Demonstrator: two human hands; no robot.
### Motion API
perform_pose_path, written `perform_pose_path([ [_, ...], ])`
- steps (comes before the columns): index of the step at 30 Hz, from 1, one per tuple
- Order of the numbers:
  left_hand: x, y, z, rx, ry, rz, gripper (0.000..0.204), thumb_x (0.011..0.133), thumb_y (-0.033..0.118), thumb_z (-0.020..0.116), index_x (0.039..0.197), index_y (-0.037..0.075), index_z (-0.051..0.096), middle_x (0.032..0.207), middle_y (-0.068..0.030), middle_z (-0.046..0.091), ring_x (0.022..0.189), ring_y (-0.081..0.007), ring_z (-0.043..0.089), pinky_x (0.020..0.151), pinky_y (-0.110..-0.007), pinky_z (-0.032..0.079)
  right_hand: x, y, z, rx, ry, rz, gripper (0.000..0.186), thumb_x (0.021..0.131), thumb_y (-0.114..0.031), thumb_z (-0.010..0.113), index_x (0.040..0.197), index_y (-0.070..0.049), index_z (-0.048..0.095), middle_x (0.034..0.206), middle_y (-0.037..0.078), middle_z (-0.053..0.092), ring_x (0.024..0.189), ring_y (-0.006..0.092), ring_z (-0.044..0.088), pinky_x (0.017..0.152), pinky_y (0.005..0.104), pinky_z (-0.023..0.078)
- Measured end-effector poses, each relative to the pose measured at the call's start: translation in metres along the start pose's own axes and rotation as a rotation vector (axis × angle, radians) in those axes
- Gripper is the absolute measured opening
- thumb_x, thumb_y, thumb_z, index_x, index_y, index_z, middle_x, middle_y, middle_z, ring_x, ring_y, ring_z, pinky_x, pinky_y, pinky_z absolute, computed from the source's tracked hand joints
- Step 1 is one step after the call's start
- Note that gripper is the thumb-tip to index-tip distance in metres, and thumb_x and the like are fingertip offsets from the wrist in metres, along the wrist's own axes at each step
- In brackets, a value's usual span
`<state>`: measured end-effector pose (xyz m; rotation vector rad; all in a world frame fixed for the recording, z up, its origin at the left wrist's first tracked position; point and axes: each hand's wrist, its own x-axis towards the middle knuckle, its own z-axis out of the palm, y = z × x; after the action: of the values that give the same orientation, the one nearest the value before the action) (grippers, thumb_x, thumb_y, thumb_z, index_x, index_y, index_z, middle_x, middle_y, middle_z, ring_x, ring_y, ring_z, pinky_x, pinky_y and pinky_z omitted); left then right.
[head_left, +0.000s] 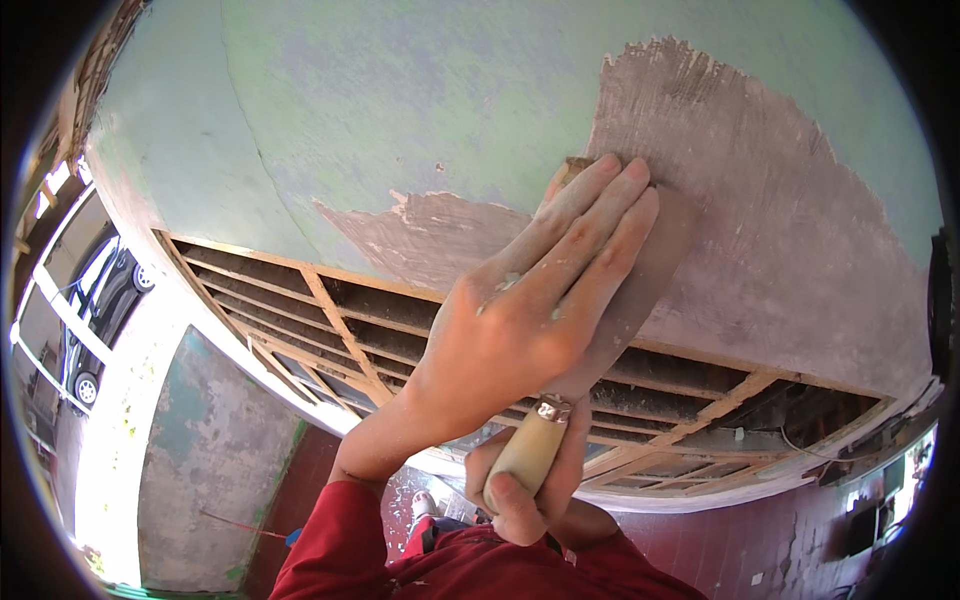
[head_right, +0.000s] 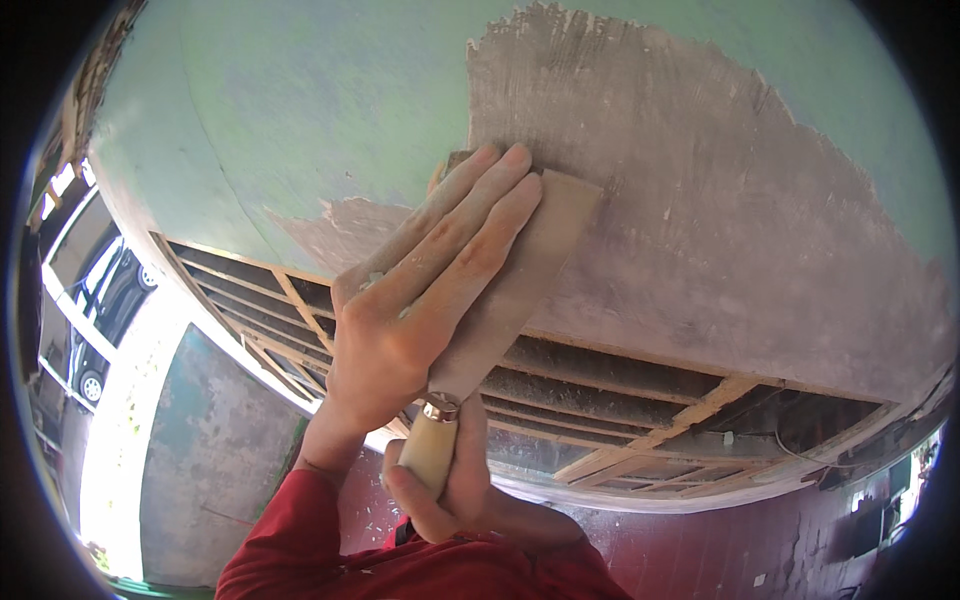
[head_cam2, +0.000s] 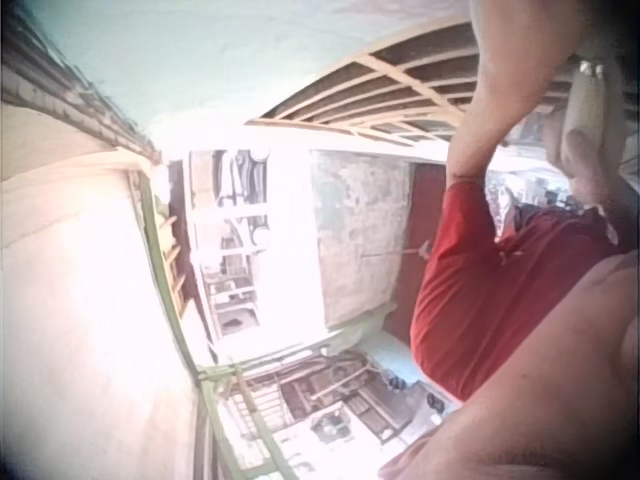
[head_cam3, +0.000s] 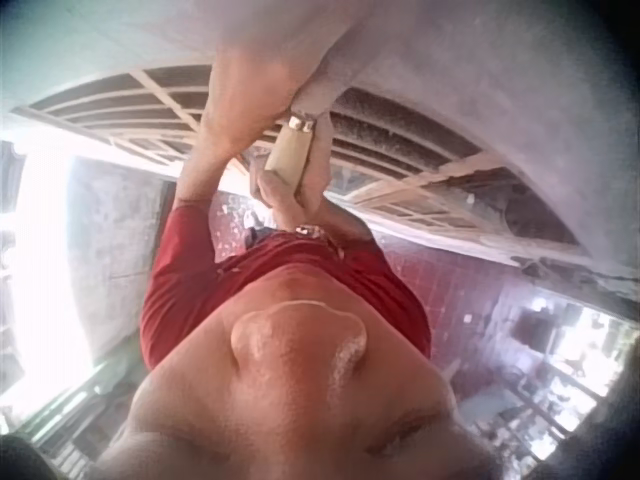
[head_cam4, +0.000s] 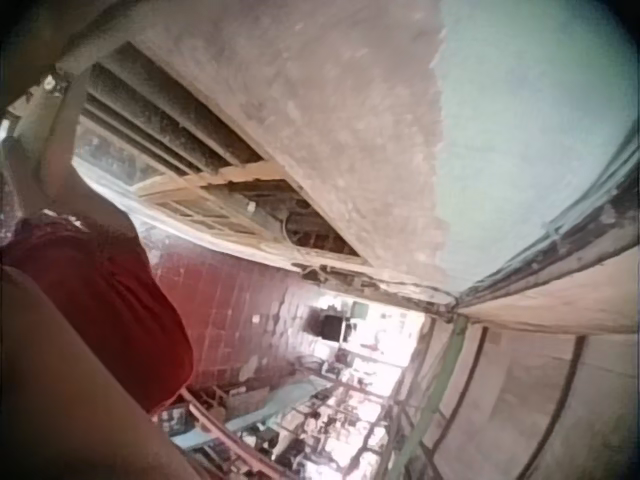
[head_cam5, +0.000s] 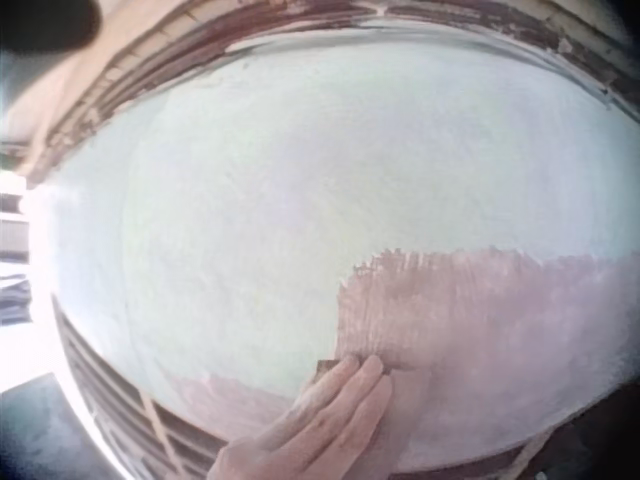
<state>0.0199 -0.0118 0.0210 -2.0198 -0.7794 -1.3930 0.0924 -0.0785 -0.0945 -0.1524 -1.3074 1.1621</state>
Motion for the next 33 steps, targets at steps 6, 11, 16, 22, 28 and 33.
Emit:
perform_pose_path([
  [6,-0.018,0.003,0.006,-0.018,-0.046,0.001,0.047,0.074,0.005,0.074,0.121,0.004,0.067,0.125,-0.0110,0.066,0.120,-0.0297,0.062,0.097,-0.039,0.056,-0.013,0.002,0.000,0.011,0.078,0.084,0.089,0.085,-0.006,0.044,0.147,0.003,-0.020,0.047,0.007,0.042,0.035,0.0116,0.036,0.036,0.0269,0.029],
  [11,-0.002,-0.002,0.006,-0.021,0.028,-0.001,0.045,0.076,0.005,0.073,0.121,0.005,0.067,0.126,-0.0103,0.066,0.121,-0.0287,0.062,0.097,-0.039,0.056,-0.005,0.005,0.002,0.013,0.014,-0.009,0.090,0.085,-0.004,0.044,0.148,0.001,-0.019,0.047,0.008,0.043,0.034,0.0116,0.036,0.035,0.0257,0.029],
  [16,-0.017,0.002,0.007,0.013,-0.029,0.043,0.046,0.075,0.005,0.073,0.121,0.005,0.067,0.127,-0.0108,0.065,0.120,-0.0282,0.062,0.095,-0.038,0.057,-0.020,0.004,0.002,-0.003,0.077,0.044,0.093,0.084,-0.008,0.046,0.149,-0.001,-0.020,0.046,0.008,0.043,0.034,0.0125,0.036,0.036,0.0264,0.030],
  [22,0.000,-0.004,0.009,-0.028,0.058,0.049,0.046,0.075,0.003,0.071,0.121,0.005,0.066,0.129,-0.0110,0.064,0.120,-0.0277,0.062,0.095,-0.037,0.057,0.000,-0.002,0.005,-0.029,0.061,0.016,0.094,0.084,-0.007,0.044,0.149,-0.003,-0.023,0.046,0.009,0.043,0.033,0.0130,0.034,0.036,0.0280,0.031],
  [28,-0.012,0.000,0.010,-0.056,0.019,0.031,0.045,0.075,0.005,0.072,0.119,0.004,0.067,0.128,-0.0105,0.065,0.120,-0.0278,0.062,0.095,-0.037,0.057,-0.010,-0.001,0.002,-0.078,0.072,0.022,0.093,0.084,-0.007,0.044,0.148,-0.002,-0.023,0.046,0.008,0.042,0.032,0.0135,0.036,0.034,0.0272,0.031],
  [33,-0.002,-0.005,0.008,-0.081,0.074,0.027,0.045,0.077,0.006,0.071,0.122,0.004,0.066,0.128,-0.0104,0.065,0.121,-0.0277,0.061,0.097,-0.037,0.055,0.000,-0.004,0.015,-0.049,0.118,0.020,0.092,0.083,-0.006,0.043,0.149,-0.001,-0.021,0.047,0.008,0.043,0.033,0.0128,0.036,0.034,0.0262,0.030],
])
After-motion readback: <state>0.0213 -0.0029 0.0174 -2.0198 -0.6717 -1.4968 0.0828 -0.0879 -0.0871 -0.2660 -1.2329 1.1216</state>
